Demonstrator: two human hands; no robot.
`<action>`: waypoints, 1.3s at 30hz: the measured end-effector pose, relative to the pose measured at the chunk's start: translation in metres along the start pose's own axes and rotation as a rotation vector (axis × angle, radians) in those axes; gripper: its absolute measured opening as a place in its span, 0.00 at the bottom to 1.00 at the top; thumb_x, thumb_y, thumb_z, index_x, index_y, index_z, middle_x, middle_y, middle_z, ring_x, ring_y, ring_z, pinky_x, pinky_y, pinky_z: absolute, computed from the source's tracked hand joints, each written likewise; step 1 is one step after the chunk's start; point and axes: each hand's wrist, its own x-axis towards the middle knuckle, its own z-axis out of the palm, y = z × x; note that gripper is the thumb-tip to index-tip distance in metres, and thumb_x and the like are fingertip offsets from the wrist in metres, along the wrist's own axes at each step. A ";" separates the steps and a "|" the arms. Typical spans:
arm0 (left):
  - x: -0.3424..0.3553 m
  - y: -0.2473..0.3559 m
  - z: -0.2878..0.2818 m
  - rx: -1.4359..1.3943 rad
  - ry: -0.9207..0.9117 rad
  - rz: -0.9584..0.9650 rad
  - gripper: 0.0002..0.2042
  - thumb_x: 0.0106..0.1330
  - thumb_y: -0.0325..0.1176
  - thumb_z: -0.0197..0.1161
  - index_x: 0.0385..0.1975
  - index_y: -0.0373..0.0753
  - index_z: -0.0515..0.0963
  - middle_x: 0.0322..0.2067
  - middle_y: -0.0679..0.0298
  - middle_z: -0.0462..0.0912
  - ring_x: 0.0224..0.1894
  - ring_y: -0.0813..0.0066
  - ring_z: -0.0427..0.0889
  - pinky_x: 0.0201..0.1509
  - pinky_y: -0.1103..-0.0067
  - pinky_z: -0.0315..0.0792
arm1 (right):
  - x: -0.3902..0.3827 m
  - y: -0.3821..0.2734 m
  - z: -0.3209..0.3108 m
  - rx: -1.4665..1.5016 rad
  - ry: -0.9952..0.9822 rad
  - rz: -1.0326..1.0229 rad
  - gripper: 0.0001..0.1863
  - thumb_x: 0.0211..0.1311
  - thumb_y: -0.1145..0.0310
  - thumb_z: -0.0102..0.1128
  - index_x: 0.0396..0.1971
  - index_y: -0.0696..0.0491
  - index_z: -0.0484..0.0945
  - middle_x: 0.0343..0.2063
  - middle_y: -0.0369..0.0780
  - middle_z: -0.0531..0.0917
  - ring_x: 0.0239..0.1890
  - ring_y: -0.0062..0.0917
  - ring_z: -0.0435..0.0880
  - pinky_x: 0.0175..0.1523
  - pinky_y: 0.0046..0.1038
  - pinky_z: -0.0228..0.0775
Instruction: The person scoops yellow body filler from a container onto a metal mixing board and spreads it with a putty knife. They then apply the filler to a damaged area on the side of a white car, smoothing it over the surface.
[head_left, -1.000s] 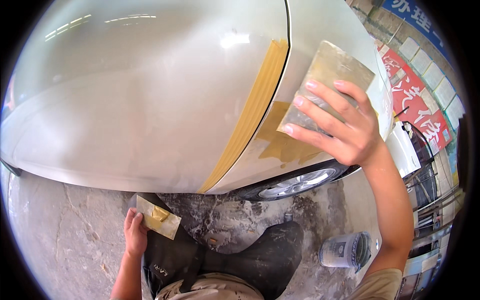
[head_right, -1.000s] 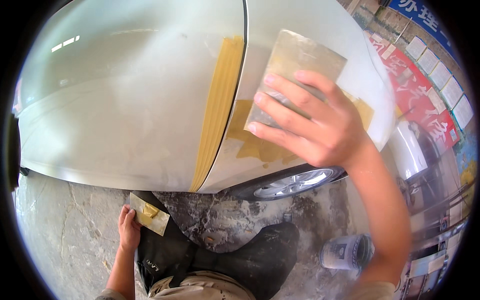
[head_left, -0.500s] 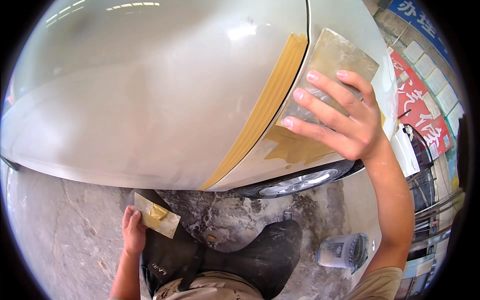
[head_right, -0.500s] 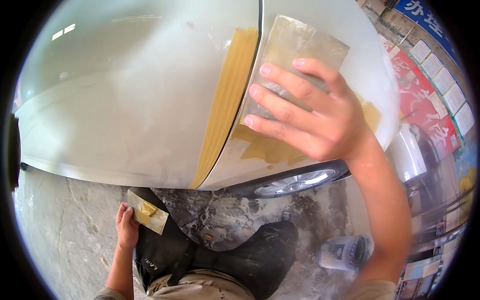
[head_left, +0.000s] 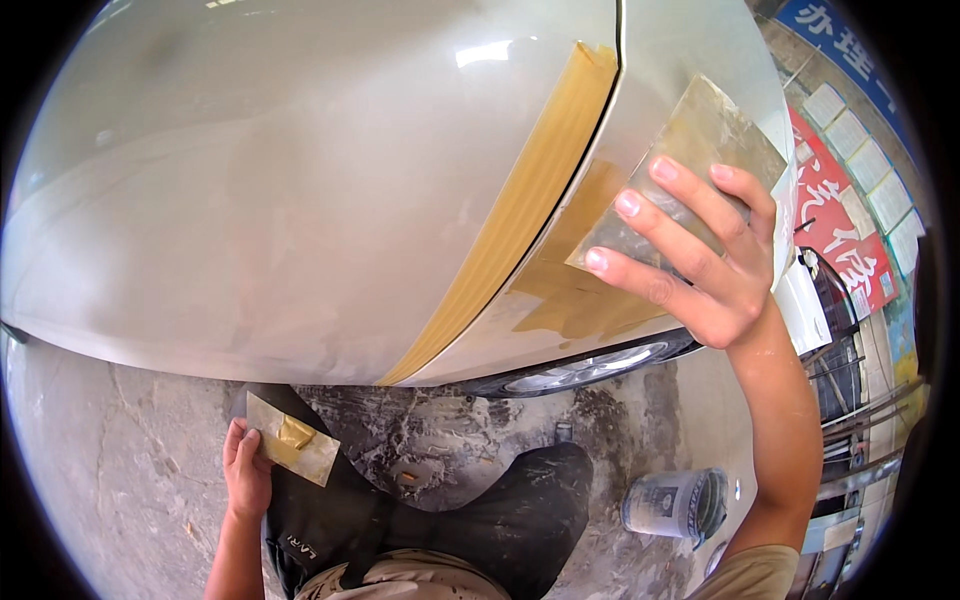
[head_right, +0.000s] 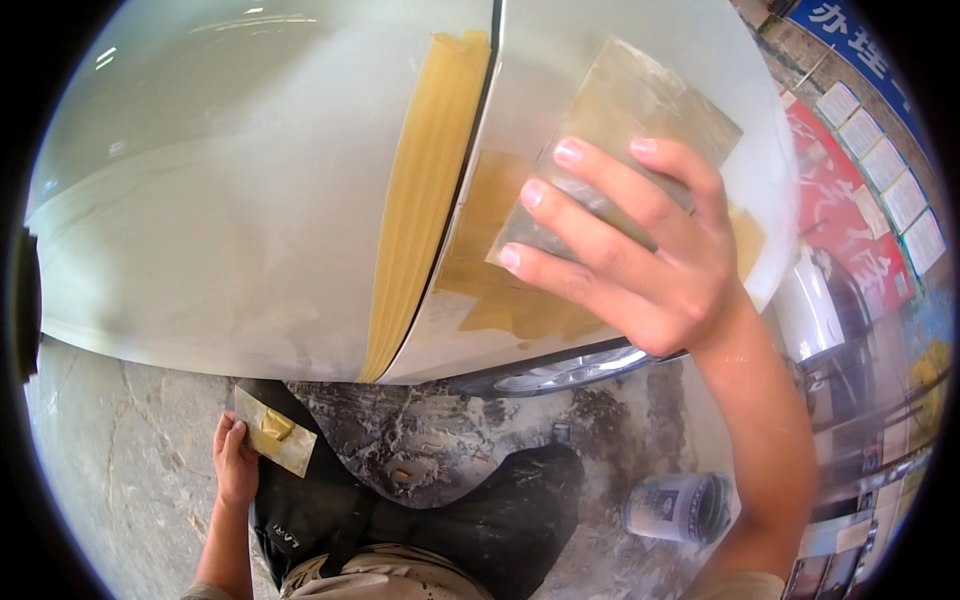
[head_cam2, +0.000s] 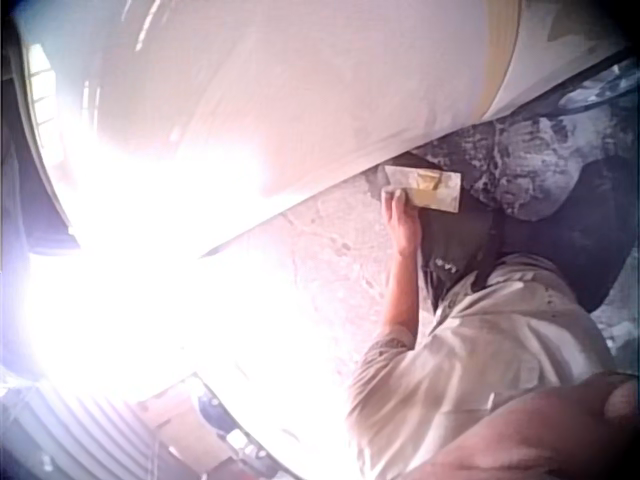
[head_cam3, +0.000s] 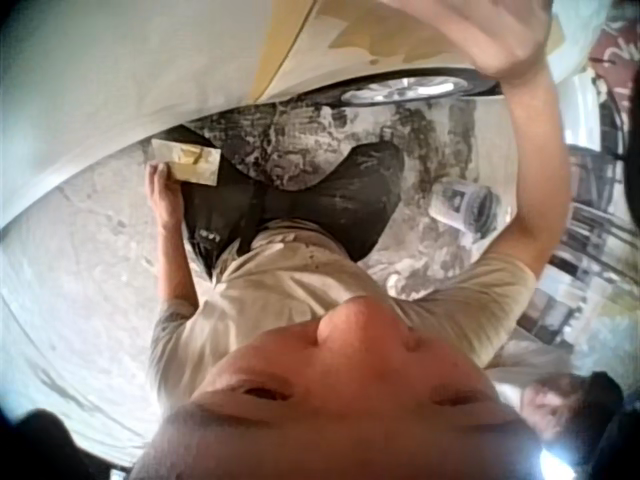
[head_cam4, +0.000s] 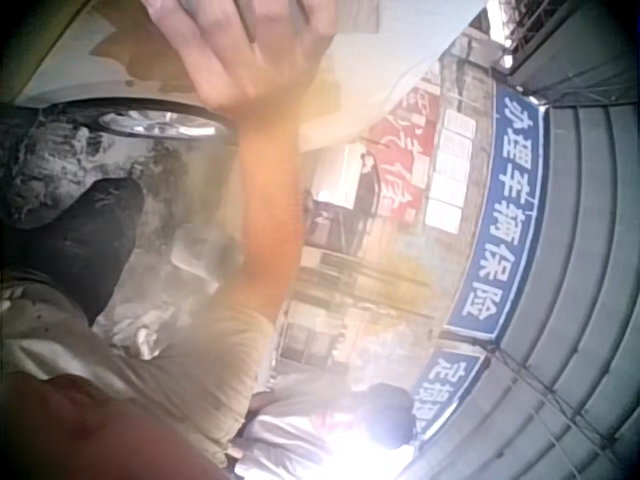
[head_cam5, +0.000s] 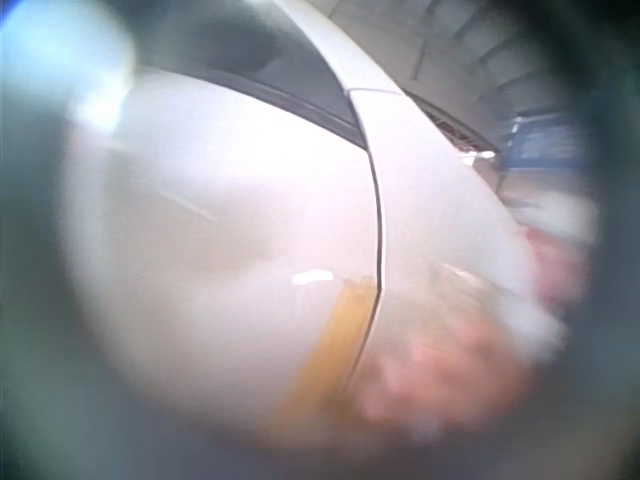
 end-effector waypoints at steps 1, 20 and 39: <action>0.000 0.000 0.001 0.002 -0.004 0.001 0.03 0.74 0.29 0.52 0.43 0.41 0.69 0.39 0.68 0.79 0.42 0.80 0.80 0.49 0.79 0.75 | -0.004 0.000 -0.002 -0.010 -0.014 0.001 0.13 0.49 0.66 0.68 0.37 0.37 0.89 0.45 0.31 0.85 0.52 0.33 0.83 0.60 0.39 0.66; 0.004 -0.002 -0.003 0.022 -0.015 0.036 0.04 0.73 0.29 0.52 0.43 0.41 0.70 0.40 0.66 0.79 0.43 0.74 0.82 0.46 0.74 0.79 | -0.080 -0.107 -0.062 0.096 0.000 0.727 0.19 0.47 0.78 0.65 0.43 0.51 0.86 0.36 0.41 0.85 0.41 0.33 0.83 0.47 0.36 0.71; 0.029 -0.017 -0.045 0.218 0.016 -0.056 0.18 0.72 0.34 0.57 0.57 0.31 0.72 0.51 0.54 0.77 0.53 0.63 0.77 0.56 0.67 0.74 | -0.433 -0.074 -0.069 1.018 1.018 1.993 0.50 0.45 0.76 0.51 0.76 0.50 0.51 0.62 0.41 0.70 0.58 0.26 0.72 0.66 0.28 0.60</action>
